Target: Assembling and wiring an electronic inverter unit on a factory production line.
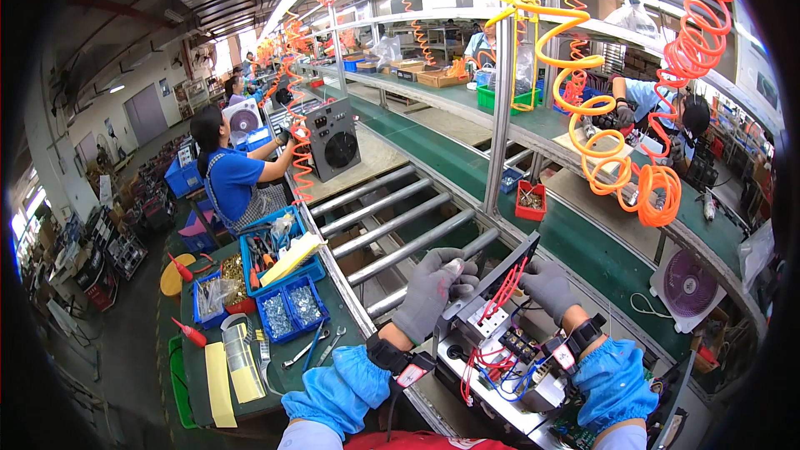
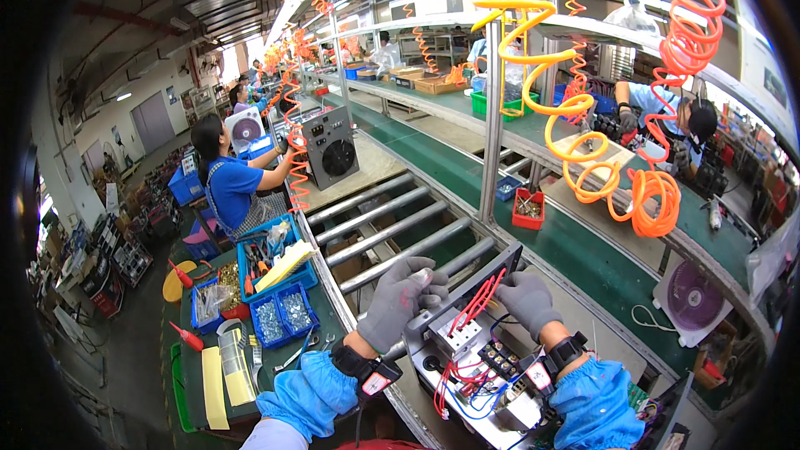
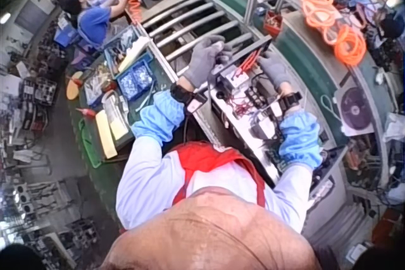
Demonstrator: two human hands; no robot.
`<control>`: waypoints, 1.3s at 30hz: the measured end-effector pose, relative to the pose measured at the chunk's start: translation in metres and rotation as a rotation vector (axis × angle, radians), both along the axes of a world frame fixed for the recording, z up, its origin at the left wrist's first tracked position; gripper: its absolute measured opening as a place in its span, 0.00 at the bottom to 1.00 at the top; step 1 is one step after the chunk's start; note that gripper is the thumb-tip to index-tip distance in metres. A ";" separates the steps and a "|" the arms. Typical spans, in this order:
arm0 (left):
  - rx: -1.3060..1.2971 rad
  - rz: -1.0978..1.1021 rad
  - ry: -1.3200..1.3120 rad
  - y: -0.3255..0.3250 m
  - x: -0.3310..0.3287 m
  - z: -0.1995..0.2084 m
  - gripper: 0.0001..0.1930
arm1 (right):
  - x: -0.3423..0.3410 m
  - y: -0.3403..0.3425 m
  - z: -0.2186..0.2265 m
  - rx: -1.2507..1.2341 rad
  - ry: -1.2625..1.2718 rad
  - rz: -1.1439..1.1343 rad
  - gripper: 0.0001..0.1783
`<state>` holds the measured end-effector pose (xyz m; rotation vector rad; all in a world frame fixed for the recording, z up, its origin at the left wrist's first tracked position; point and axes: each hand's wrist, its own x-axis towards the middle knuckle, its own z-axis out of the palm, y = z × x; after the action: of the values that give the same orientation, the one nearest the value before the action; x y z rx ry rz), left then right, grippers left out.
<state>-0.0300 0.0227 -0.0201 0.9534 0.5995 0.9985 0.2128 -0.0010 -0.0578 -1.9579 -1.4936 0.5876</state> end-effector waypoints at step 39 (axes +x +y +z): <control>1.036 0.159 0.409 -0.021 0.053 0.045 0.12 | -0.008 -0.045 0.074 0.282 0.745 0.413 0.18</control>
<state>0.0230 0.0014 0.0247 2.0838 0.4786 1.2851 0.2051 -0.0456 0.0166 -1.0307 -1.3760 1.0706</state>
